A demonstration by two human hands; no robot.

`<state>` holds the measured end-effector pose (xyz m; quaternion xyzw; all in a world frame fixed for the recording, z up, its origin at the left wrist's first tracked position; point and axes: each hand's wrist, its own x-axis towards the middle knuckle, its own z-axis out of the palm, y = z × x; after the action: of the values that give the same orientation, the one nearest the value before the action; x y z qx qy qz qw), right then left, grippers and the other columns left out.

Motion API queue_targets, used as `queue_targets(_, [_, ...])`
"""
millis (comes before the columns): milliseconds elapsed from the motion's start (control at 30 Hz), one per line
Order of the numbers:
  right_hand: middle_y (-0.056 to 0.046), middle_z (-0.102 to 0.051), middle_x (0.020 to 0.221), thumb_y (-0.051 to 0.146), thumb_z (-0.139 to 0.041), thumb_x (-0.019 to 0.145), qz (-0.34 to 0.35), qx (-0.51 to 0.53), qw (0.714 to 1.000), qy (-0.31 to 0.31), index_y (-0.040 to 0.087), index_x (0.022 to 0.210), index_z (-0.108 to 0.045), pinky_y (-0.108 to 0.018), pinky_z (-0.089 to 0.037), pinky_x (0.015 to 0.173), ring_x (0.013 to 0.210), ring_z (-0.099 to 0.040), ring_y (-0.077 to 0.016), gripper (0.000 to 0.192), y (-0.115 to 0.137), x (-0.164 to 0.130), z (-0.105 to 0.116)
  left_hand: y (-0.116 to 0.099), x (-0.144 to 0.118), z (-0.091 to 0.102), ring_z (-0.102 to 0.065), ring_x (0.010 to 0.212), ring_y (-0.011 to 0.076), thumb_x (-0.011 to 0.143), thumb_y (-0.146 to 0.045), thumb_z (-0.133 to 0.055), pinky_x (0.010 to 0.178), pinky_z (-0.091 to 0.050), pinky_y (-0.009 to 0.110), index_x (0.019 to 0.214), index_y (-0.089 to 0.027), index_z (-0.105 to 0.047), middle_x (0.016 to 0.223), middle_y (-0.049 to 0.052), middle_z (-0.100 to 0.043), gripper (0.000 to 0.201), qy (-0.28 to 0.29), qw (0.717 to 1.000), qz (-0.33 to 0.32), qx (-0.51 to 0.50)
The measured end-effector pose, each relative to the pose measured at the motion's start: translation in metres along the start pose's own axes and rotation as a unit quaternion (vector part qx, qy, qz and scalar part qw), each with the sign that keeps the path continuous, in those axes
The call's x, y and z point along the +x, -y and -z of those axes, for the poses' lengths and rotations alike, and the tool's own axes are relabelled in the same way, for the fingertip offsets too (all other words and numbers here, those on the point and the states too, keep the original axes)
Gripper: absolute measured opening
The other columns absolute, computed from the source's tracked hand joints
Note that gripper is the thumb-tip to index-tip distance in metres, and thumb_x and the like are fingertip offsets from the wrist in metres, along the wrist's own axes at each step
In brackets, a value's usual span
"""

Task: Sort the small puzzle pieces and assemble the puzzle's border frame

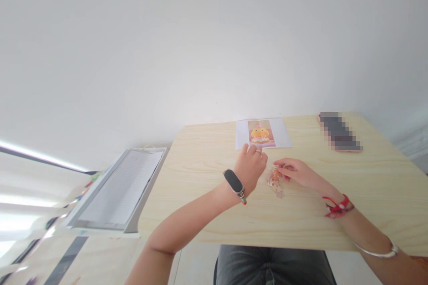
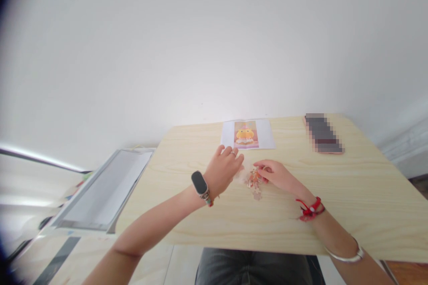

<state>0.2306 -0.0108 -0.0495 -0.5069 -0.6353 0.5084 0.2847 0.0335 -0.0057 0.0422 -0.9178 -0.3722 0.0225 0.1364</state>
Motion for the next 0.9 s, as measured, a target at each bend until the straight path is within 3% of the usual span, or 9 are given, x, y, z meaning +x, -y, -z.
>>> queue_targets(267, [-0.001, -0.058, 0.062, 0.042, -0.053, 0.078, -0.011, 0.042, 0.999, 0.022, 0.013, 0.102, -0.059, -0.028, -0.039, 0.055, 0.054, -0.051, -0.0128, 0.038, 0.006, 0.0, -0.002, 0.002, -0.004, 0.003, -0.049, 0.101, 0.0229, 0.081, -0.013, -0.051, 0.093, -0.031, 0.043, 0.101, -0.013, -0.052, 0.105, 0.011, -0.057, 0.02, 0.026, 1.0, -0.004, 0.002])
queue_targets(433, [0.003, -0.05, 0.054, 0.043, -0.056, 0.075, -0.013, 0.132, 0.991, 0.002, 0.016, 0.071, -0.054, -0.026, -0.034, 0.05, 0.048, -0.045, -0.0095, 0.028, 0.018, 0.001, -0.008, 0.004, -0.007, -0.002, -0.046, 0.105, 0.026, 0.076, -0.014, -0.056, 0.095, -0.029, 0.052, 0.114, -0.015, -0.044, 0.107, 0.01, -0.055, 0.04, 0.01, 1.0, 0.008, -0.021])
queue_targets(533, [0.005, -0.045, 0.051, 0.042, -0.058, 0.074, -0.026, 0.199, 0.98, 0.004, 0.018, 0.063, -0.047, -0.025, -0.03, 0.047, 0.046, -0.04, -0.0079, 0.029, 0.02, 0.002, -0.009, 0.006, -0.009, -0.007, -0.044, 0.108, 0.0268, 0.076, -0.014, -0.056, 0.094, -0.031, 0.055, 0.121, -0.017, -0.037, 0.111, 0.009, -0.053, 0.049, -0.008, 0.999, 0.026, -0.043])
queue_targets(733, [0.006, -0.043, 0.051, 0.042, -0.059, 0.073, -0.041, 0.219, 0.975, 0.01, 0.019, 0.062, -0.045, -0.024, -0.026, 0.045, 0.046, -0.037, -0.0073, 0.029, 0.013, 0.003, -0.007, 0.021, -0.016, -0.02, -0.042, 0.112, 0.0254, 0.069, -0.018, -0.066, 0.088, -0.041, 0.04, 0.121, -0.018, -0.035, 0.12, 0.01, -0.046, 0.061, -0.028, 0.993, 0.041, -0.103])
queue_targets(900, [0.006, -0.04, 0.049, 0.046, -0.059, 0.072, -0.054, 0.2, 0.978, 0.021, 0.019, 0.061, -0.044, -0.024, -0.025, 0.043, 0.043, -0.035, -0.0072, 0.033, 0.012, 0.003, -0.005, 0.035, -0.026, -0.033, -0.041, 0.115, 0.026, 0.066, -0.017, -0.068, 0.091, -0.042, 0.039, 0.121, -0.019, -0.034, 0.119, 0.01, -0.047, 0.065, -0.048, 0.987, 0.04, -0.151])
